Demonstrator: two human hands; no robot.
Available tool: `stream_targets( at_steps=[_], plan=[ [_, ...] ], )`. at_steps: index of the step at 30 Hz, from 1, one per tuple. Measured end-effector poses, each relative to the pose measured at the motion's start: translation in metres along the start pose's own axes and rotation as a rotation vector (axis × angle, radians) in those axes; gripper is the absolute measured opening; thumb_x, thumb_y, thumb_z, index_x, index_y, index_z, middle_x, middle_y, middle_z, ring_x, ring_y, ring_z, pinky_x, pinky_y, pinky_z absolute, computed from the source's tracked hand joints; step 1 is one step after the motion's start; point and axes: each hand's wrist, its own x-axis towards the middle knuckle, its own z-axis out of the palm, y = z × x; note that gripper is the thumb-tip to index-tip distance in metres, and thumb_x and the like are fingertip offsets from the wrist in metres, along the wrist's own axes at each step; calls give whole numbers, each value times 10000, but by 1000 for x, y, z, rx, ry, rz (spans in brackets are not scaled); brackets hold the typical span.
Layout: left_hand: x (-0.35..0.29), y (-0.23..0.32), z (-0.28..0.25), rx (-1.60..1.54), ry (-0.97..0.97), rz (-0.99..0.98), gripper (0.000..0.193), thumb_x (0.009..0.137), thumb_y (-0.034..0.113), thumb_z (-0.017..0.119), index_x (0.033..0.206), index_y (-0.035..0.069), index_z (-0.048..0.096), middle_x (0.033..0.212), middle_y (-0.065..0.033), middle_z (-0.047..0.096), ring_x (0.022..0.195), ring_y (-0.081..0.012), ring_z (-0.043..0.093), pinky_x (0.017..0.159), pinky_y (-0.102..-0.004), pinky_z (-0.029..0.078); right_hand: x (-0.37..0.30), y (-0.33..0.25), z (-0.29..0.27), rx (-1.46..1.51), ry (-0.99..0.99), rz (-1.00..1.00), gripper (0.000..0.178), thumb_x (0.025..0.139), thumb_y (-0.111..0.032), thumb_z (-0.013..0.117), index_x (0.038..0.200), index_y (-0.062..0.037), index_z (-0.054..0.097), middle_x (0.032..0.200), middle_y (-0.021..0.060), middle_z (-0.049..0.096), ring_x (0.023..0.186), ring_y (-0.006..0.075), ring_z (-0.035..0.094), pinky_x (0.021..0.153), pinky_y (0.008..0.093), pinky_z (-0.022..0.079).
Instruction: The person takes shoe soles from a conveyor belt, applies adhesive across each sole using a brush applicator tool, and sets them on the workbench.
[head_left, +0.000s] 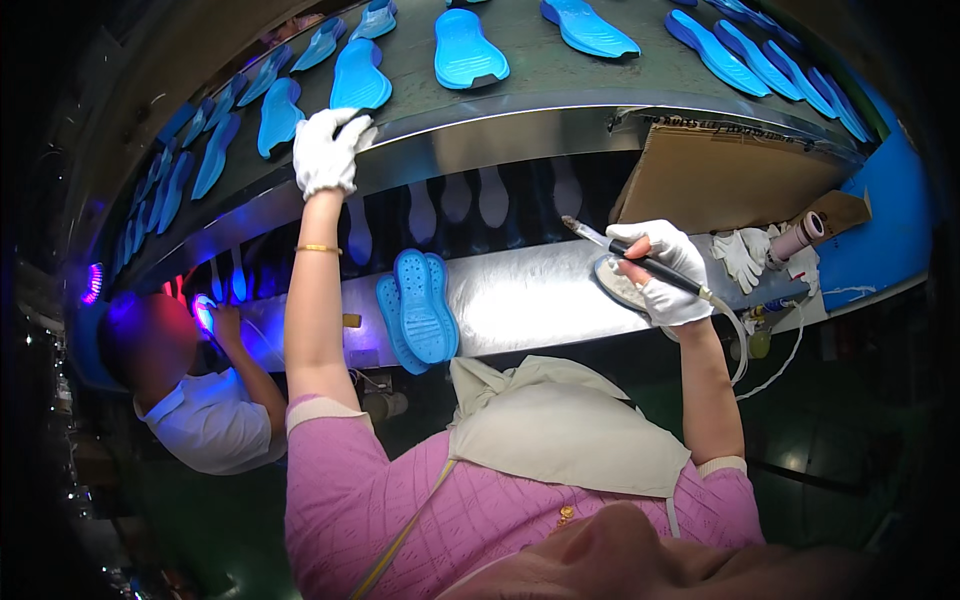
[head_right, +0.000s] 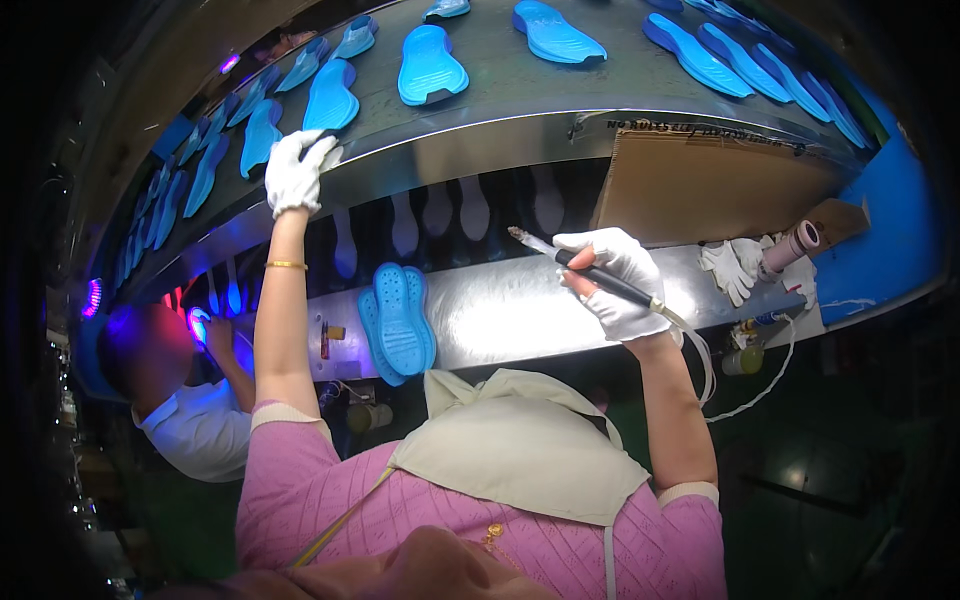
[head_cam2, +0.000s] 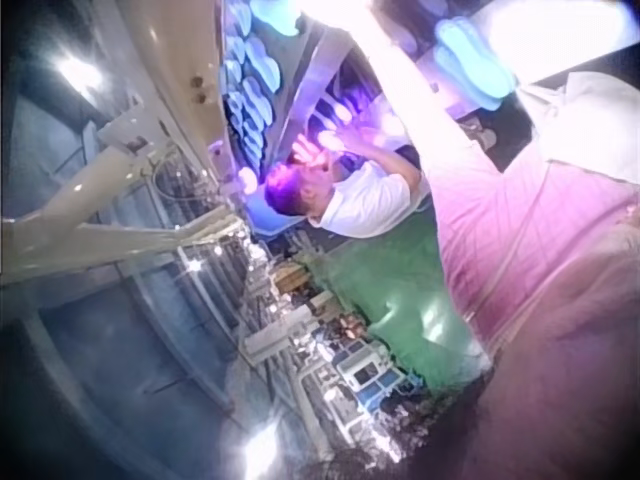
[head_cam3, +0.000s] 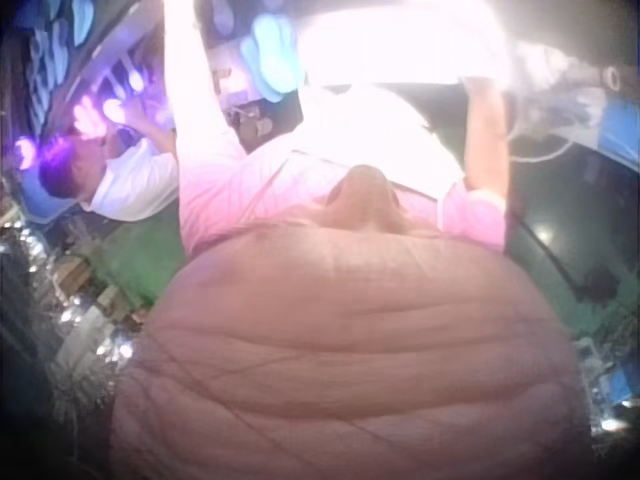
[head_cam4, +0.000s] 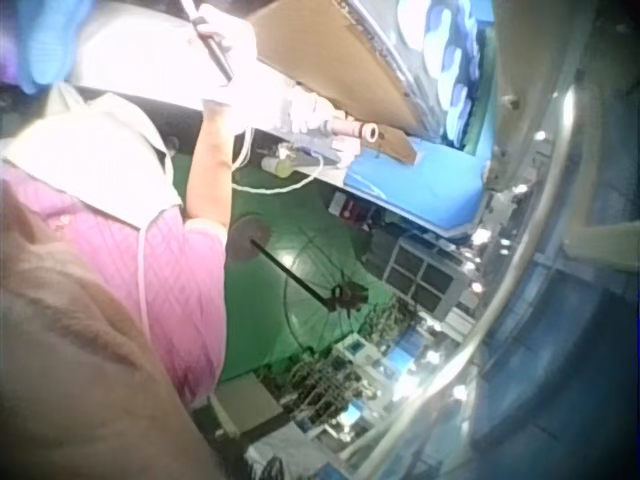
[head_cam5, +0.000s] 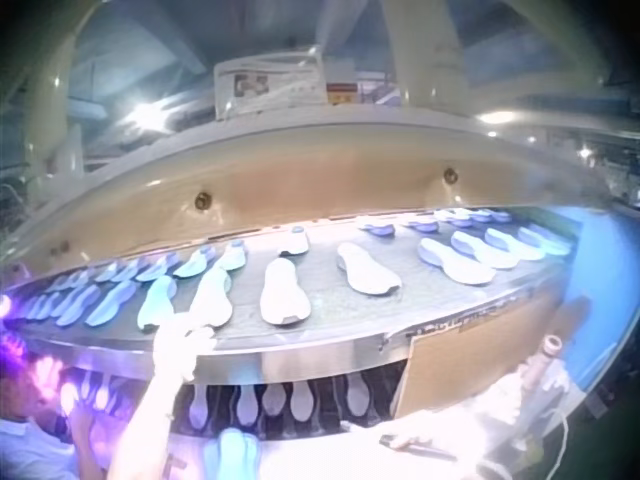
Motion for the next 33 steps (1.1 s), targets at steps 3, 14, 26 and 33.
stream_targets(
  at_steps=[3, 14, 26, 33],
  plan=[
    [-11, -10, -13, -109, 149, 377, 185, 833, 213, 691, 953, 73, 678, 1010, -78, 670, 1048, -224, 589, 1043, -390, 337, -5, 2, 24, 47, 25, 18, 196, 768, 101, 673, 883, -39, 598, 1041, 120, 652, 807, 105, 618, 709, 238, 510],
    [-28, 93, -74, -1661, -431, 281, 474, 995, 347, 323, 607, 101, 439, 870, -223, 593, 621, -217, 457, 624, -325, 414, -18, 20, 23, 267, 270, 137, 210, 805, 72, 670, 963, -34, 580, 890, 85, 671, 759, 118, 650, 699, 231, 527],
    [-193, 147, 54, -2052, -908, -1007, 810, 845, 732, 384, 1373, 118, 416, 1303, -166, 518, 1170, -373, 533, 961, -605, 437, -13, 13, 42, 453, 184, 242, 180, 814, 76, 649, 925, -25, 550, 839, 95, 652, 726, 130, 653, 671, 258, 543],
    [-212, 167, 83, -1934, -614, -931, 784, 856, 729, 372, 1354, 127, 434, 1269, -96, 550, 1081, -230, 590, 926, -374, 508, -1, 19, 47, -44, 337, -65, 189, 788, 76, 664, 915, -19, 562, 824, 71, 650, 693, 99, 635, 643, 212, 517]
  ],
)
